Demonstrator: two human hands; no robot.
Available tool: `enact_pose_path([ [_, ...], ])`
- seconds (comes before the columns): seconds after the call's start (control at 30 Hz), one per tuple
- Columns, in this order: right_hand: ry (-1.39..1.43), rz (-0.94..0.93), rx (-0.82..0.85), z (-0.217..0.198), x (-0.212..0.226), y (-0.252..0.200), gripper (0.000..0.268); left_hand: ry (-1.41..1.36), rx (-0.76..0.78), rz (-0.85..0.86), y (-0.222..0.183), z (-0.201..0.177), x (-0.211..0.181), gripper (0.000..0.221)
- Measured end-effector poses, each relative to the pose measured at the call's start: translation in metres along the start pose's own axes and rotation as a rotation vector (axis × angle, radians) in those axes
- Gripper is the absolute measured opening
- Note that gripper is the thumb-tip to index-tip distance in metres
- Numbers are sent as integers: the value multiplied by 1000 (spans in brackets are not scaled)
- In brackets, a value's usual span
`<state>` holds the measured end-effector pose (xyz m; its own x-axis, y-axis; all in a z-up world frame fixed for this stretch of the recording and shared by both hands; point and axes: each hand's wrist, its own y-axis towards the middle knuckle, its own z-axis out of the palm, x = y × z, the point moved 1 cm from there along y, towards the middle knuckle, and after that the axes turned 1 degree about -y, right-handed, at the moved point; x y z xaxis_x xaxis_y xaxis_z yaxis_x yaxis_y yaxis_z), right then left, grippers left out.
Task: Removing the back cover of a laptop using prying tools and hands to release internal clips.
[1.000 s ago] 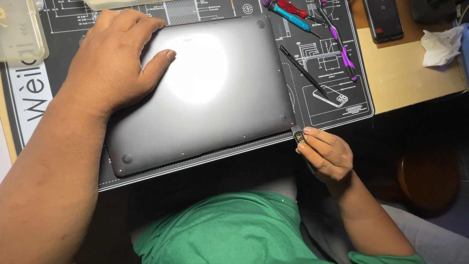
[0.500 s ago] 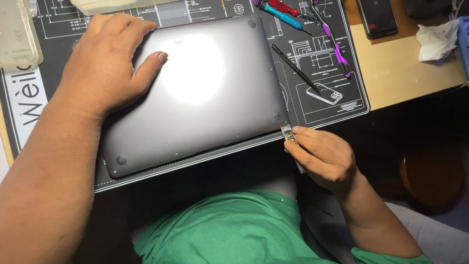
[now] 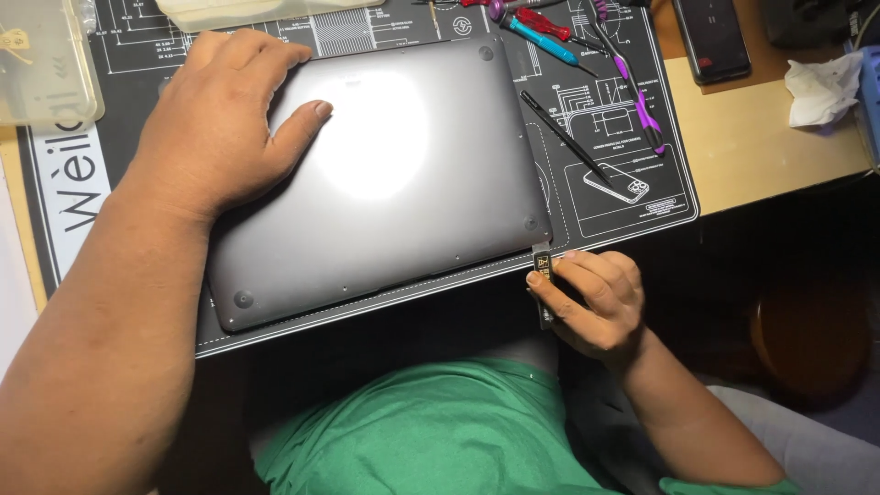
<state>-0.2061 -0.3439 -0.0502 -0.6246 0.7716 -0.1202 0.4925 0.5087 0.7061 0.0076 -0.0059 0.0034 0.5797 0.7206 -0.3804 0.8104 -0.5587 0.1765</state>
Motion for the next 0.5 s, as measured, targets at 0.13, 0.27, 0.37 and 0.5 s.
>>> enact_pose_path([
  [0.13,28,31,-67,16,0,-17,13,-3,-7,8,0,1,2,49],
  [0.27,-43,83,-106,25,3,-28,13,118,-86,100,-2,8,9,51],
  [0.37,-80,149,-111,28,8,-35,18,297,-257,252,-3,9,3,50],
  [0.5,-89,231,-157,30,15,-27,18,311,-346,415,-4,1,-42,35],
])
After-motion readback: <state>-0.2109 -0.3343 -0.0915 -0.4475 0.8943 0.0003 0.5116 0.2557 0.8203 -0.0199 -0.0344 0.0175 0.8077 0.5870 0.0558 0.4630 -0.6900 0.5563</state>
